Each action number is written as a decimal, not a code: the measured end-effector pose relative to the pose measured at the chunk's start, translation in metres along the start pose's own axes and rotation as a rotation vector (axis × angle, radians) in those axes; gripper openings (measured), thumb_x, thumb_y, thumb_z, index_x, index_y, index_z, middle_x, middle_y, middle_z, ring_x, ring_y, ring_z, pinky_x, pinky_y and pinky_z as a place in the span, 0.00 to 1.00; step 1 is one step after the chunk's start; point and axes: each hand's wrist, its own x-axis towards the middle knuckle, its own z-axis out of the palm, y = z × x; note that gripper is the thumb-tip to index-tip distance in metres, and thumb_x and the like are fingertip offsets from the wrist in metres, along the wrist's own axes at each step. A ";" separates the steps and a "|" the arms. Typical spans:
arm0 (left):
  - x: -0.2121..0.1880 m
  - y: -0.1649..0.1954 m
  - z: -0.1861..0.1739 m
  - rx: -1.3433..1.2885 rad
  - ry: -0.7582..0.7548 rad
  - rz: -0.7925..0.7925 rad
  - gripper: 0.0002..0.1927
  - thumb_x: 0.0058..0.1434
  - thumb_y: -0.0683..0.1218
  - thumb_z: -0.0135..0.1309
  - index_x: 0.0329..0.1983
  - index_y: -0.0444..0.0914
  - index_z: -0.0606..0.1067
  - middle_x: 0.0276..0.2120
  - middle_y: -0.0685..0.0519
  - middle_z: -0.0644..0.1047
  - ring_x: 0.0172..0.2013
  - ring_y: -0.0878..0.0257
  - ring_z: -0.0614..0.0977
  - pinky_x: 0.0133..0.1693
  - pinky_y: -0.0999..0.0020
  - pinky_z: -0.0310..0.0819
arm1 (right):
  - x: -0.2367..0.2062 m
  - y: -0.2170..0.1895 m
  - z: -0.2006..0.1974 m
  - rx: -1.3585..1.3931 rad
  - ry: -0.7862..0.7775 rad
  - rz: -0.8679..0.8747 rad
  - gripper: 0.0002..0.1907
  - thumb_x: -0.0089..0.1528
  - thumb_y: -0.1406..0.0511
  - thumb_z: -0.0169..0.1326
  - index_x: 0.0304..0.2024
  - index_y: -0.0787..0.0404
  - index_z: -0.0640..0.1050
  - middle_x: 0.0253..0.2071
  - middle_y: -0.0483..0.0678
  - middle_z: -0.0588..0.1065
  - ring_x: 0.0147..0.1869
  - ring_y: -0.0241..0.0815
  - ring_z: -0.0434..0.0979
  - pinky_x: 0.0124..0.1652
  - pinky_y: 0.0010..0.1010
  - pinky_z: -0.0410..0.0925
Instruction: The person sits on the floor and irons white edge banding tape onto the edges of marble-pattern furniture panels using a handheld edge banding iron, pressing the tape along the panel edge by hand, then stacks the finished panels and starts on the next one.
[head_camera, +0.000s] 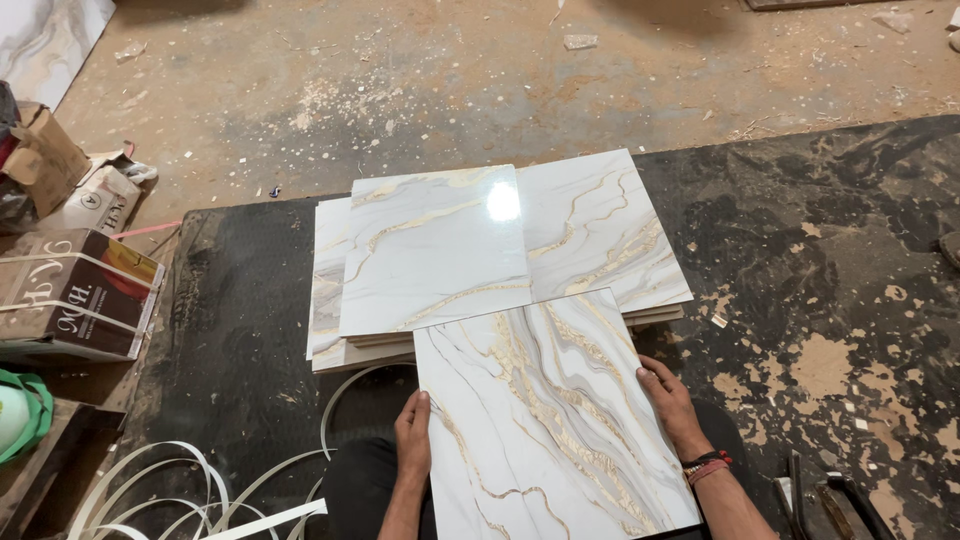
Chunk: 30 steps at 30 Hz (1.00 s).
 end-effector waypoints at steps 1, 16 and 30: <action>0.000 0.000 0.000 0.003 0.011 -0.006 0.27 0.69 0.55 0.49 0.58 0.28 0.77 0.43 0.48 0.83 0.42 0.66 0.81 0.44 0.72 0.74 | -0.001 -0.001 0.000 -0.011 0.008 0.018 0.25 0.64 0.56 0.54 0.60 0.61 0.77 0.49 0.51 0.80 0.48 0.37 0.79 0.47 0.29 0.71; -0.001 0.006 0.001 0.049 0.009 -0.013 0.26 0.71 0.56 0.47 0.54 0.28 0.78 0.41 0.48 0.83 0.40 0.65 0.80 0.43 0.70 0.73 | 0.000 -0.008 -0.004 -0.108 -0.012 -0.059 0.30 0.64 0.56 0.52 0.65 0.62 0.73 0.60 0.54 0.75 0.59 0.43 0.75 0.56 0.34 0.66; -0.005 0.015 0.006 0.025 -0.016 0.022 0.25 0.72 0.54 0.46 0.54 0.27 0.78 0.39 0.48 0.82 0.37 0.65 0.79 0.40 0.70 0.73 | -0.042 -0.270 -0.008 0.126 -0.267 -1.024 0.48 0.71 0.42 0.46 0.81 0.55 0.41 0.86 0.47 0.42 0.87 0.44 0.42 0.80 0.49 0.43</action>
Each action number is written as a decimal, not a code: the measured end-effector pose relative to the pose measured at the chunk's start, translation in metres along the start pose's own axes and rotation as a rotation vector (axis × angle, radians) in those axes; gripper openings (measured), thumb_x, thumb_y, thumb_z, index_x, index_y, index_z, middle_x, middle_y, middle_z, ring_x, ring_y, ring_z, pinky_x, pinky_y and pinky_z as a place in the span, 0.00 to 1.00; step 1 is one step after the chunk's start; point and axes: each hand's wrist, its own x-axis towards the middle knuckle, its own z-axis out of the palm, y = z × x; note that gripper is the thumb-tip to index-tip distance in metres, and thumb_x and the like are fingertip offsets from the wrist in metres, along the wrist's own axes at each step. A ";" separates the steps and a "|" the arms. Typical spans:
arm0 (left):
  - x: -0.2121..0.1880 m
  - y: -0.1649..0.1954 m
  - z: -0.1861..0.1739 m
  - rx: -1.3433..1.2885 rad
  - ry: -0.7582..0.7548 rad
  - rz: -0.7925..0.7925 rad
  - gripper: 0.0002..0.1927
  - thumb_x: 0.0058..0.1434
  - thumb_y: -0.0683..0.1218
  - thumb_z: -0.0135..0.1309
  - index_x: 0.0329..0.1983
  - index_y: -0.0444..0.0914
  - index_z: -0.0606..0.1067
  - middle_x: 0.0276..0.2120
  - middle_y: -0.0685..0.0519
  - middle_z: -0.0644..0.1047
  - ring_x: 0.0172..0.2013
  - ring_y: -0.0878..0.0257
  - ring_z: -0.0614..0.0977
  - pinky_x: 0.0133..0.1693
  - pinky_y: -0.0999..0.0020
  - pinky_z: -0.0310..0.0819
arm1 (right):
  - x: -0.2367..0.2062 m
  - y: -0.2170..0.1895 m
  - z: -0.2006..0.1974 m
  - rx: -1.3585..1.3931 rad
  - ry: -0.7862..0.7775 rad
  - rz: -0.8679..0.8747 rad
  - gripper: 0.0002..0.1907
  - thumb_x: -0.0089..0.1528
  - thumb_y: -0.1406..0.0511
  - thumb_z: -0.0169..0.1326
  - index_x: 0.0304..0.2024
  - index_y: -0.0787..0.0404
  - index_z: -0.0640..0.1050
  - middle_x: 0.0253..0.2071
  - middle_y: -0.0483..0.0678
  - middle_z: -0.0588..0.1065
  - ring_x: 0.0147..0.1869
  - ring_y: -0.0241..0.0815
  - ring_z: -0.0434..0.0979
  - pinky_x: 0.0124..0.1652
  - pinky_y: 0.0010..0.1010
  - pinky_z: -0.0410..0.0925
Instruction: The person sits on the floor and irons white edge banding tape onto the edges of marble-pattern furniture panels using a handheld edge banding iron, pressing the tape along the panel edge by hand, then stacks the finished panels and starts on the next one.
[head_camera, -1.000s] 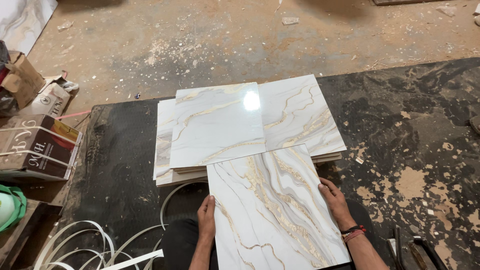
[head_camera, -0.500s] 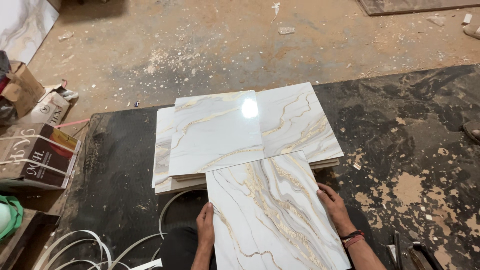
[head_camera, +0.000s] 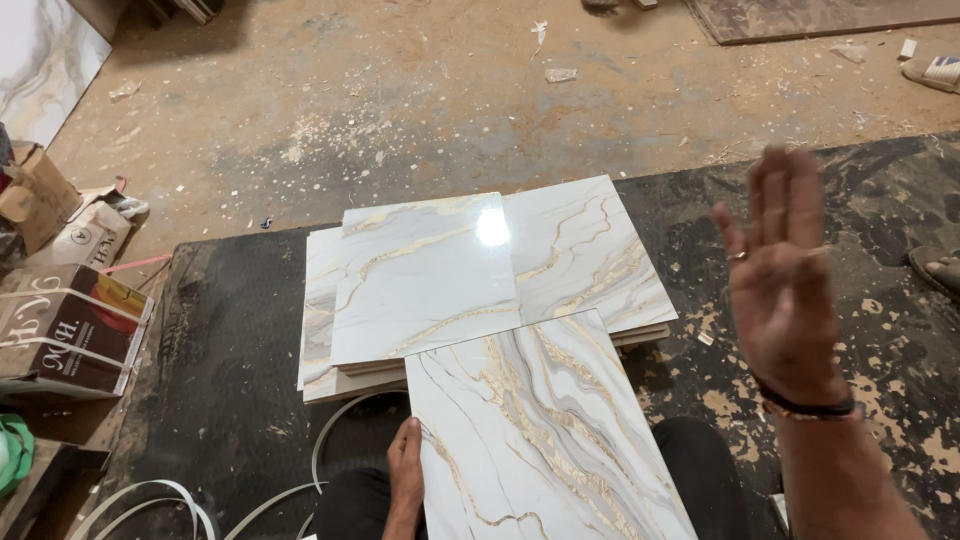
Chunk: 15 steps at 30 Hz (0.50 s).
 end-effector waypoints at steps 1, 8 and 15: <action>0.000 0.000 0.000 0.015 0.013 -0.018 0.25 0.72 0.54 0.46 0.54 0.27 0.78 0.39 0.47 0.82 0.38 0.65 0.79 0.40 0.70 0.73 | 0.004 -0.009 0.003 0.014 -0.014 -0.025 0.48 0.72 0.41 0.46 0.81 0.54 0.41 0.86 0.46 0.43 0.87 0.43 0.42 0.80 0.48 0.44; 0.001 -0.001 0.000 -0.040 0.001 -0.015 0.25 0.71 0.54 0.47 0.56 0.27 0.77 0.43 0.47 0.82 0.42 0.63 0.80 0.44 0.71 0.74 | 0.011 -0.038 0.019 0.118 -0.102 -0.070 0.46 0.73 0.42 0.47 0.81 0.53 0.44 0.84 0.45 0.46 0.85 0.41 0.45 0.79 0.46 0.48; 0.001 -0.004 -0.001 -0.036 -0.008 -0.008 0.24 0.71 0.53 0.46 0.55 0.27 0.77 0.41 0.48 0.83 0.40 0.65 0.80 0.42 0.71 0.74 | -0.029 0.043 0.003 -0.026 -0.038 0.187 0.43 0.71 0.48 0.43 0.80 0.60 0.48 0.82 0.52 0.52 0.84 0.48 0.53 0.75 0.46 0.55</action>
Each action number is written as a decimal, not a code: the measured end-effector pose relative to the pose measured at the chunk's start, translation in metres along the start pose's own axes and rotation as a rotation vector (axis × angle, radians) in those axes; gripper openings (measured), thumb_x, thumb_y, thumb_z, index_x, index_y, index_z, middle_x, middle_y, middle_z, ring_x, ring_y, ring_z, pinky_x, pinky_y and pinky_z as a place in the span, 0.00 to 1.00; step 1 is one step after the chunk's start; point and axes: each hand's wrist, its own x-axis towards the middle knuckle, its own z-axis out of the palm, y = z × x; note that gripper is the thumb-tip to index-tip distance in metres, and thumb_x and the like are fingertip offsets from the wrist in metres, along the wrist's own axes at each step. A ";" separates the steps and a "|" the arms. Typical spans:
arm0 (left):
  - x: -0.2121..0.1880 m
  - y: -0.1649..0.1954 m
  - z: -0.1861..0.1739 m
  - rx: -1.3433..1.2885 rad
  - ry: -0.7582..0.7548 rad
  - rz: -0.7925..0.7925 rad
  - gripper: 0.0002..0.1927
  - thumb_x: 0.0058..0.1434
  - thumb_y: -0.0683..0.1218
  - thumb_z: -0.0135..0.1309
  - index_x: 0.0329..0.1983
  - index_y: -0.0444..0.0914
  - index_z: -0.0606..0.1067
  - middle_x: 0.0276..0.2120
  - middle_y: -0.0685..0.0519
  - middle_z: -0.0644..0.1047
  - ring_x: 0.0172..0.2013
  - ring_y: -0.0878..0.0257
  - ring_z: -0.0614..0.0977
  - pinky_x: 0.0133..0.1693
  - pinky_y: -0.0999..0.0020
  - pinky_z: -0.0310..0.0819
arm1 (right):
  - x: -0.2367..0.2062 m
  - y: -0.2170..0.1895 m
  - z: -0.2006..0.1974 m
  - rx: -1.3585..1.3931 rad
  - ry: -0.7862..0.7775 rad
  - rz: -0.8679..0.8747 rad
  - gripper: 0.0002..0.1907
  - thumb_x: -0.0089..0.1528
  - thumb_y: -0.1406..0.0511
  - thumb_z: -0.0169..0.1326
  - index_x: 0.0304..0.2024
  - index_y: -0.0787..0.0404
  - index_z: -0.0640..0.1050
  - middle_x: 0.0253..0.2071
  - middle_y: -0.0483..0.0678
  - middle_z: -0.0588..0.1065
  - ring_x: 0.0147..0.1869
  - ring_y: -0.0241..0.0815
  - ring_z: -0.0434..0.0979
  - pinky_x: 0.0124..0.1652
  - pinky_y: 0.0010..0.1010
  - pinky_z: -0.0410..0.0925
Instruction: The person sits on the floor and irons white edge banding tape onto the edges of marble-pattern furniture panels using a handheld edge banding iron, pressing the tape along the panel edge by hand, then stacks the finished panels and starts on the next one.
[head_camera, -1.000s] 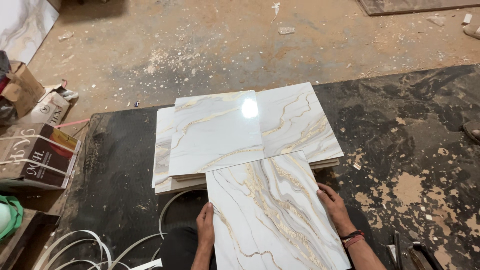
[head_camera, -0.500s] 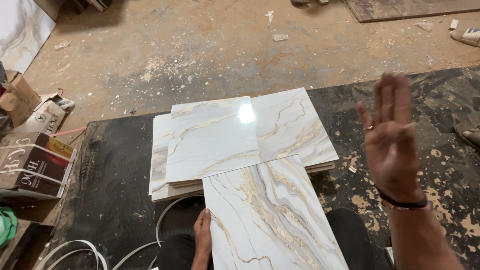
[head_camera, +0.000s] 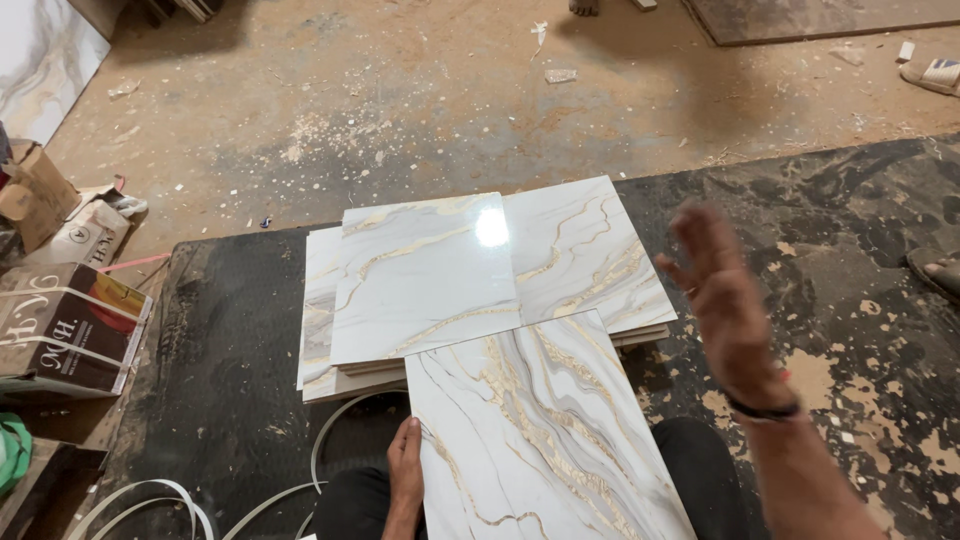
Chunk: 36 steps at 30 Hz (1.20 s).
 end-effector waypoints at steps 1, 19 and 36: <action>0.000 0.000 0.000 -0.012 -0.015 0.015 0.24 0.71 0.53 0.46 0.55 0.27 0.77 0.41 0.48 0.83 0.39 0.65 0.80 0.42 0.71 0.73 | -0.009 0.024 -0.005 -0.056 0.018 0.138 0.42 0.70 0.47 0.42 0.79 0.59 0.49 0.80 0.52 0.53 0.82 0.47 0.53 0.73 0.44 0.54; 0.003 0.001 0.001 0.048 0.048 -0.034 0.25 0.71 0.52 0.46 0.62 0.28 0.73 0.49 0.47 0.82 0.48 0.63 0.81 0.48 0.69 0.73 | -0.130 0.152 -0.003 -0.671 0.060 0.743 0.22 0.66 0.53 0.48 0.52 0.59 0.82 0.43 0.55 0.84 0.46 0.48 0.84 0.47 0.34 0.71; 0.002 -0.007 -0.004 -0.080 0.046 -0.068 0.21 0.70 0.49 0.48 0.58 0.31 0.75 0.44 0.47 0.80 0.43 0.61 0.79 0.45 0.68 0.72 | -0.149 0.170 -0.013 -0.518 0.124 0.687 0.21 0.66 0.55 0.53 0.44 0.67 0.83 0.31 0.48 0.82 0.35 0.34 0.75 0.38 0.29 0.69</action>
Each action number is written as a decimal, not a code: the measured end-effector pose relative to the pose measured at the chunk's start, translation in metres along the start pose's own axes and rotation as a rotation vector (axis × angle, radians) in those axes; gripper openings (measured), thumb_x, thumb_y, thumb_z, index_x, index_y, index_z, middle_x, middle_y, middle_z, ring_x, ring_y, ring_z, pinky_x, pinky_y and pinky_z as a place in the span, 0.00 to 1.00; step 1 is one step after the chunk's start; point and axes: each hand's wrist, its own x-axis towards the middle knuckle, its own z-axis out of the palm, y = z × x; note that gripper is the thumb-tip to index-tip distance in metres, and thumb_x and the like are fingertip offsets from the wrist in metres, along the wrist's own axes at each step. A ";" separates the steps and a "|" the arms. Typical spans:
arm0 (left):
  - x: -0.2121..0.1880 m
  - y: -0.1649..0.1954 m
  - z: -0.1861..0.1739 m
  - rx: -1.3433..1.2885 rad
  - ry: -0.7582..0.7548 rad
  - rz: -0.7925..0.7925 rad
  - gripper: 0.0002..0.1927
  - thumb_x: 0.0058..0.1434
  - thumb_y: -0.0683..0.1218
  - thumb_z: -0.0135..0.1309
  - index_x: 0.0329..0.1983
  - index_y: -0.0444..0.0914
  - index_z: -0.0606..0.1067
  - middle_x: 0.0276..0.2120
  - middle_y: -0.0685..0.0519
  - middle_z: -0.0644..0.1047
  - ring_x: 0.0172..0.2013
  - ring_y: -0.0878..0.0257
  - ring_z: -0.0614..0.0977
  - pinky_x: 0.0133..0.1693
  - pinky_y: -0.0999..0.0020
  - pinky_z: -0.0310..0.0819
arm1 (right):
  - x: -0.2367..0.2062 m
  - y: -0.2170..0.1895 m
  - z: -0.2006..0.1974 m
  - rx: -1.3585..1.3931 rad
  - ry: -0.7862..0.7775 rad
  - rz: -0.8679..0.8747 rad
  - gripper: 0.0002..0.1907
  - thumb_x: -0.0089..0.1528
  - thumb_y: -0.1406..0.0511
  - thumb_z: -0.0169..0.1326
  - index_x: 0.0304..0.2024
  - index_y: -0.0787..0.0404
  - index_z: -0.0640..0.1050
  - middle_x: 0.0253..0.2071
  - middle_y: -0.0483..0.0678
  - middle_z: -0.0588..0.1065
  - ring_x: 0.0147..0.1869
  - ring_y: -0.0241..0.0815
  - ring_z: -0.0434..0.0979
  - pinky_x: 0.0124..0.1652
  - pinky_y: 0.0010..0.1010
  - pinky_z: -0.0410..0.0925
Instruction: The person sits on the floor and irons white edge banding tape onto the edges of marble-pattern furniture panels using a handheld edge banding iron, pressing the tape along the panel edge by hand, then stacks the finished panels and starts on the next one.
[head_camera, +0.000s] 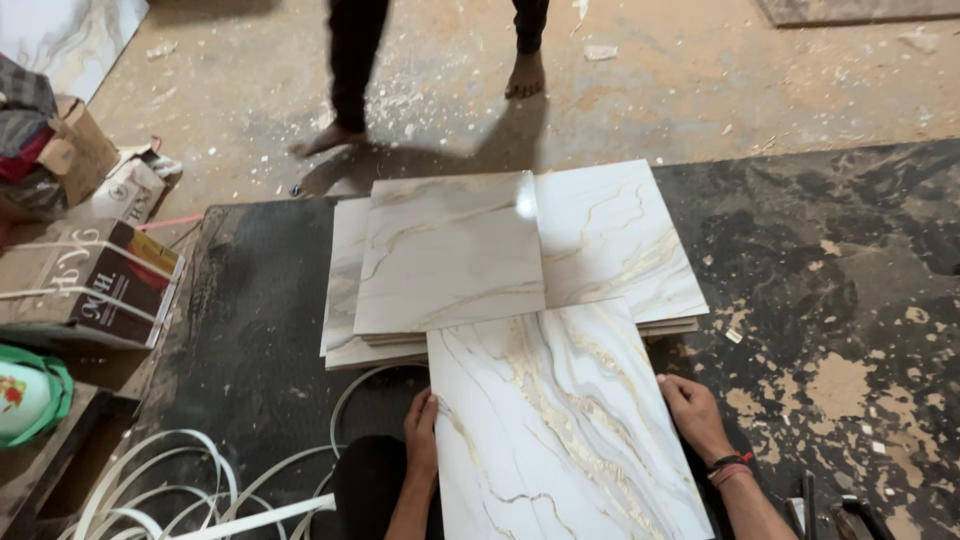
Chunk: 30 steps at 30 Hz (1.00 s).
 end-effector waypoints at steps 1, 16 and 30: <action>0.000 -0.001 0.000 -0.016 -0.009 0.025 0.20 0.70 0.49 0.48 0.57 0.30 0.76 0.45 0.47 0.80 0.43 0.62 0.79 0.45 0.68 0.72 | 0.001 0.001 -0.001 0.027 -0.018 0.020 0.21 0.65 0.55 0.54 0.43 0.68 0.83 0.31 0.47 0.82 0.35 0.34 0.75 0.38 0.28 0.68; -0.003 0.002 0.001 0.047 -0.102 0.240 0.24 0.70 0.47 0.46 0.67 0.32 0.68 0.59 0.49 0.76 0.58 0.63 0.76 0.59 0.69 0.65 | 0.000 0.002 -0.002 0.052 -0.037 0.046 0.22 0.65 0.55 0.56 0.45 0.69 0.83 0.34 0.46 0.81 0.37 0.34 0.75 0.38 0.28 0.68; 0.000 -0.006 0.000 0.002 -0.039 0.216 0.17 0.70 0.44 0.50 0.59 0.31 0.72 0.39 0.51 0.80 0.39 0.67 0.77 0.43 0.72 0.71 | -0.003 0.004 -0.001 -0.015 -0.019 0.005 0.21 0.66 0.55 0.55 0.46 0.68 0.82 0.35 0.51 0.82 0.38 0.37 0.77 0.41 0.29 0.69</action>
